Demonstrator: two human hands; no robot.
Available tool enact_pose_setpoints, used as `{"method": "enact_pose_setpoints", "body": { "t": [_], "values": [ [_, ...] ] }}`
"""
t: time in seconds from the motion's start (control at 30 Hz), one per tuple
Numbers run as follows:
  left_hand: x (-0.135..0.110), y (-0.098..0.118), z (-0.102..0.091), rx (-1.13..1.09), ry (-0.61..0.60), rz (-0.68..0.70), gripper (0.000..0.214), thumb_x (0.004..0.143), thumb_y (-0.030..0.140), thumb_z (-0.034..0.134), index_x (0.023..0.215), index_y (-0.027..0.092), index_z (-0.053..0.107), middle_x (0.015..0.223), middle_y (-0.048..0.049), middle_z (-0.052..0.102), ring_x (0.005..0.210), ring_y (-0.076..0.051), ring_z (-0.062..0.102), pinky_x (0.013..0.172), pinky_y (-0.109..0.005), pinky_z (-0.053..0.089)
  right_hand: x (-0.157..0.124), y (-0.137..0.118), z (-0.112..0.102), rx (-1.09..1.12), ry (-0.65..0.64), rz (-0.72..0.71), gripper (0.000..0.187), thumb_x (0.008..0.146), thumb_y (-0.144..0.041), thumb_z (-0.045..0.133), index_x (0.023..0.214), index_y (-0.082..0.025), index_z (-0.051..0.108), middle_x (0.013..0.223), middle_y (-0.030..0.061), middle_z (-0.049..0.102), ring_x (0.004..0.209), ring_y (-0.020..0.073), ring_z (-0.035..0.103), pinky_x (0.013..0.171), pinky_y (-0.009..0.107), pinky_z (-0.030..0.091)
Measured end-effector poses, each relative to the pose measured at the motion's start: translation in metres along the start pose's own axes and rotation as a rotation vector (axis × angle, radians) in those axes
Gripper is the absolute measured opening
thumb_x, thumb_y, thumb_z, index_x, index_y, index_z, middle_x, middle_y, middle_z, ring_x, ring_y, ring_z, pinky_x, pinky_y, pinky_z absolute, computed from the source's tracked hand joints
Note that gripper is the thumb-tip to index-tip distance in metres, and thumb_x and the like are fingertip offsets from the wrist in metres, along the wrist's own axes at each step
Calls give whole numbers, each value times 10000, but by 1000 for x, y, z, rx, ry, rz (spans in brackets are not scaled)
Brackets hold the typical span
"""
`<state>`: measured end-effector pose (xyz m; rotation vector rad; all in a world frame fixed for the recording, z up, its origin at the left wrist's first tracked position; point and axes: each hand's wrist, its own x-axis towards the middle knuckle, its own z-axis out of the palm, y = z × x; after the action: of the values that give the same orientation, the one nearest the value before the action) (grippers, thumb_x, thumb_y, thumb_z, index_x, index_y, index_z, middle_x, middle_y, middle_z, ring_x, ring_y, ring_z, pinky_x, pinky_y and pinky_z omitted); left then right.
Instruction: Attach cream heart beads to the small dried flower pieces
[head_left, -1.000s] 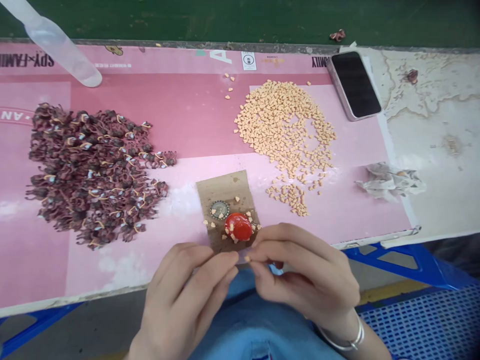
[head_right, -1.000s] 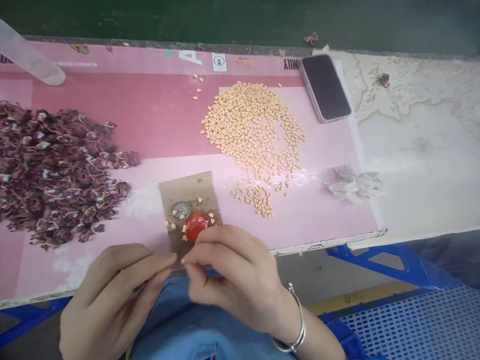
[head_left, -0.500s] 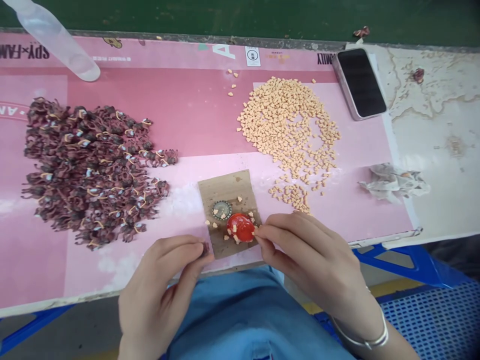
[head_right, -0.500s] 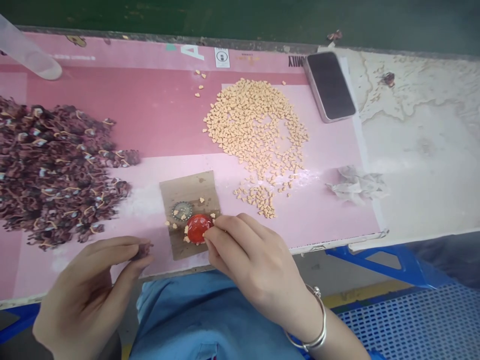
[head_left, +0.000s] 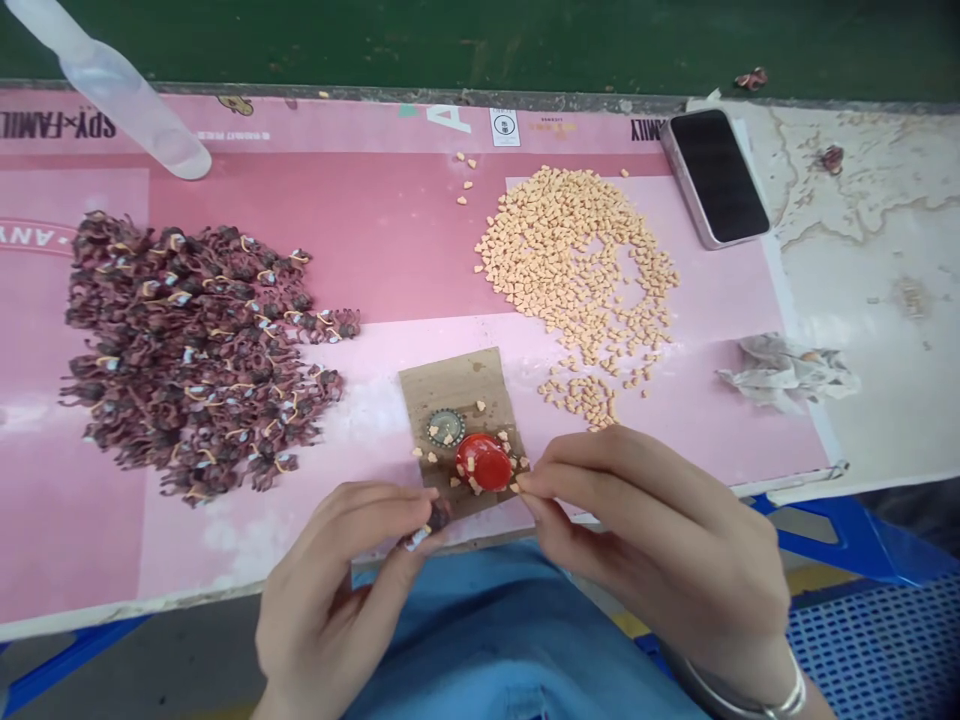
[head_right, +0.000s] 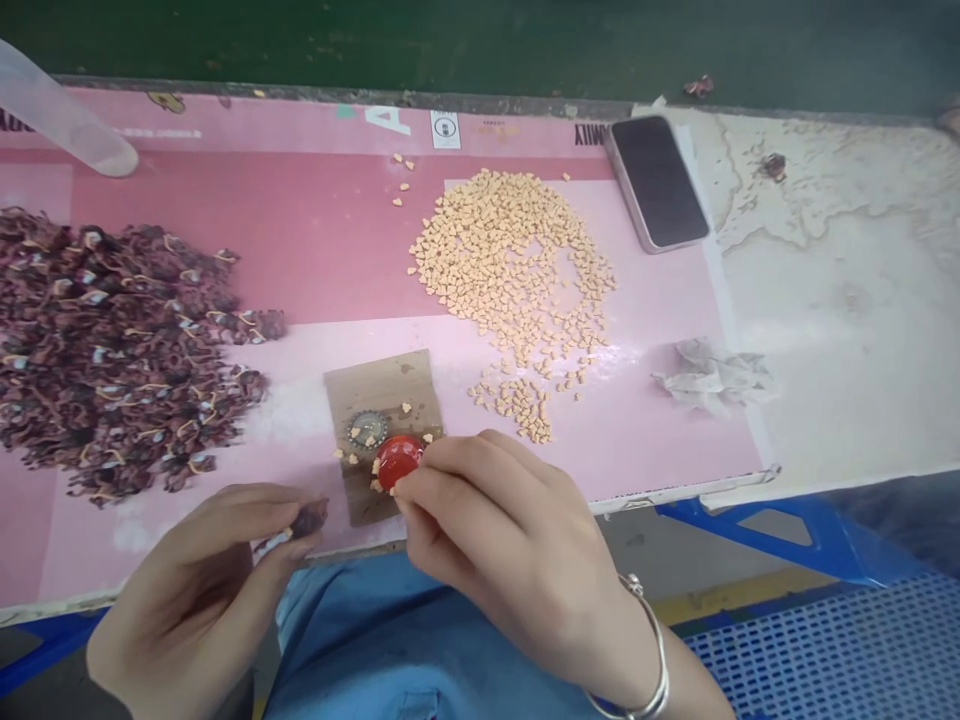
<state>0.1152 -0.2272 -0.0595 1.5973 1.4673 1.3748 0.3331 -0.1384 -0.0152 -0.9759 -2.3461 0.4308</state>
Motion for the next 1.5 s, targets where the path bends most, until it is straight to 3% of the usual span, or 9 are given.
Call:
{"method": "enact_pose_setpoints", "body": {
  "t": [0.1, 0.23, 0.33, 0.43, 0.67, 1.0, 1.27, 1.4, 1.5],
  "values": [
    [0, 4, 4, -54, -4, 18, 373, 922, -98, 686, 1170, 170, 763, 1100, -33, 819, 1032, -122, 755, 929, -187, 622, 1, -1, 6, 166, 56, 110, 173, 1026, -67, 647, 1003, -236, 675, 915, 18, 779, 674, 102, 708, 596, 189, 593],
    [0, 11, 13, -214, 64, -199, 240, 1011, 160, 764, 1224, 271, 765, 1014, 27, 802, 923, -71, 760, 861, -99, 602, 1, -2, 14, 344, 74, 186, 155, 1002, -76, 674, 959, -223, 699, 894, 16, 768, 601, 83, 660, 457, 167, 499],
    [2, 15, 17, -320, 148, -352, 313, 1026, 292, 770, 1327, 367, 723, 948, 52, 782, 857, -68, 759, 822, -101, 614, 0, -3, 17, 386, 91, 197, 153, 992, -66, 689, 949, -211, 707, 899, 14, 773, 635, 74, 682, 481, 138, 510],
    [5, 19, 19, -445, 134, -431, 256, 1030, 352, 761, 1279, 401, 726, 857, 59, 735, 775, -78, 724, 759, -126, 623, 0, -4, 15, 358, 116, 159, 145, 984, -69, 696, 959, -210, 715, 906, 29, 784, 690, 98, 727, 524, 153, 553],
    [11, 28, 15, -670, 38, -628, 118, 1009, 405, 783, 1112, 367, 740, 842, 54, 738, 728, -57, 684, 714, -90, 579, 8, -6, 14, 307, 69, -22, 167, 1014, -73, 675, 938, -217, 717, 866, 12, 801, 757, 107, 772, 759, 182, 662],
    [9, 31, 14, -787, -2, -738, 148, 976, 392, 827, 1058, 309, 735, 865, 34, 746, 748, -67, 696, 709, -100, 560, 3, -14, 16, 214, 34, -46, 148, 1042, -84, 654, 1008, -212, 719, 890, 2, 809, 777, 102, 747, 781, 203, 650],
    [11, 30, 17, -666, 0, -640, 115, 996, 388, 804, 1076, 337, 740, 891, 50, 795, 752, -76, 739, 708, -116, 587, 2, -15, 11, 205, 24, 8, 157, 1003, -97, 715, 972, -246, 755, 859, 3, 789, 731, 120, 748, 748, 221, 666],
    [2, 23, 18, -342, 93, -362, 278, 995, 255, 799, 1255, 328, 734, 939, 13, 827, 861, -143, 804, 818, -215, 665, 4, -10, 10, 254, 54, 28, 177, 957, -73, 732, 971, -248, 755, 865, 5, 793, 732, 124, 751, 742, 218, 675],
    [-1, 15, 15, -62, 72, -75, 284, 982, 106, 747, 1211, 275, 752, 1032, -26, 846, 967, -182, 818, 896, -295, 694, 6, -9, 13, 316, 102, 34, 188, 961, -51, 691, 943, -236, 721, 858, 6, 804, 726, 114, 760, 741, 192, 676]
  ]
}}
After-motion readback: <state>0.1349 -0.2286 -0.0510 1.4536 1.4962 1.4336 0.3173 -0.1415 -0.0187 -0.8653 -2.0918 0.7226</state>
